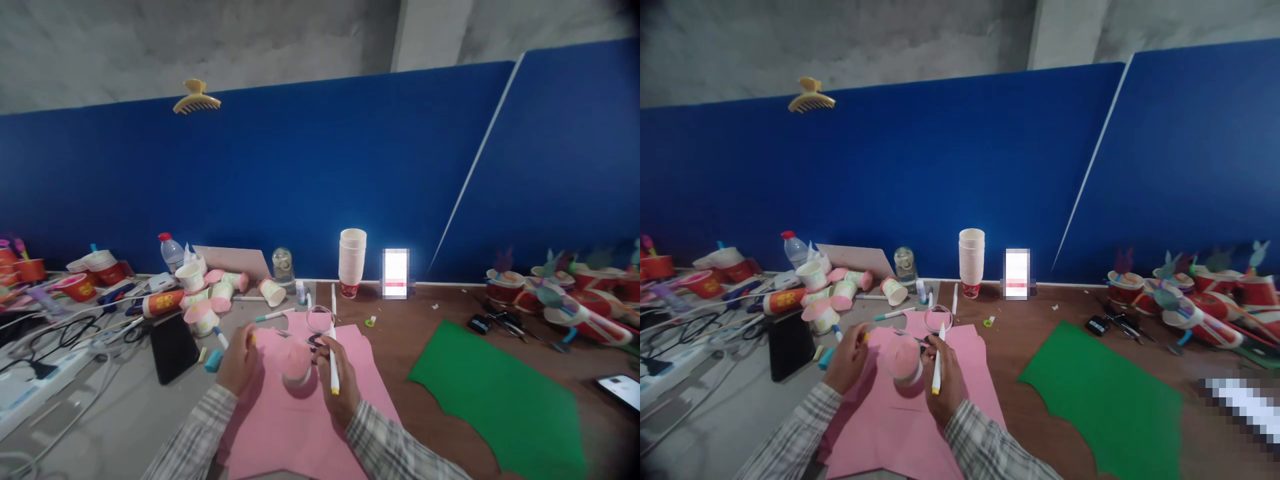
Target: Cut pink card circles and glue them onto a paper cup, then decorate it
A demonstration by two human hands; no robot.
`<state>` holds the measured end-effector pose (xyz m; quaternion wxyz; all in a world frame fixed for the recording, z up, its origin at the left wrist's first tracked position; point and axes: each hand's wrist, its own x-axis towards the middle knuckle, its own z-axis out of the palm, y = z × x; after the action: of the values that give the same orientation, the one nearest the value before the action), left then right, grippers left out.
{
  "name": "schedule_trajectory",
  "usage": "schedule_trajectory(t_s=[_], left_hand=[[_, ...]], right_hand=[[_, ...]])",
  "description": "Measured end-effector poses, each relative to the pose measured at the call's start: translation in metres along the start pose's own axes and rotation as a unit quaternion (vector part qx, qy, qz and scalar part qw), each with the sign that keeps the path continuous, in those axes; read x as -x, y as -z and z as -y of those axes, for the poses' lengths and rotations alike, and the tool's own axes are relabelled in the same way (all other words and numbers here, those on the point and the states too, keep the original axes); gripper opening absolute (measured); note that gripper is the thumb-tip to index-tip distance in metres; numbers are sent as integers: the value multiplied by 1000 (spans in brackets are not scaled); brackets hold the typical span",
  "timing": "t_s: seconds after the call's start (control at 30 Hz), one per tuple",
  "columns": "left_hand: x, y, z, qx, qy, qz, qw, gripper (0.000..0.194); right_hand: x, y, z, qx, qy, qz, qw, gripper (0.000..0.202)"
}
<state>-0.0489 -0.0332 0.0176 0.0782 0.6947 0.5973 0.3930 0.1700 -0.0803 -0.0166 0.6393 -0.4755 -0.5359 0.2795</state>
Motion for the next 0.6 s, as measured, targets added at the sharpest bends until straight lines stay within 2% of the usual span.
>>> schedule_trajectory(t_s=[0.03,0.1,0.13,0.23,0.27,0.33,0.47,0.6], left_hand=[[-1,9,-4,59,29,-51,997,31],[-1,26,-15,208,85,-61,972,32],[1,33,-23,289,107,-44,950,34],[11,41,-51,500,169,20,849,40],[14,40,-60,533,184,42,825,41],[19,35,-74,565,201,70,797,42],[22,22,-86,557,214,76,798,34],[22,17,-88,529,201,68,822,35]], right_hand=[[0,1,2,-10,8,0,1000,32],[-1,4,10,-36,28,22,999,33],[-1,6,15,-50,37,38,997,32],[-1,11,38,-108,53,61,991,32],[-1,13,47,-129,52,60,988,33],[0,15,64,-168,21,78,982,32],[0,16,85,-264,-96,86,956,24],[-3,14,88,-288,-137,76,945,24]])
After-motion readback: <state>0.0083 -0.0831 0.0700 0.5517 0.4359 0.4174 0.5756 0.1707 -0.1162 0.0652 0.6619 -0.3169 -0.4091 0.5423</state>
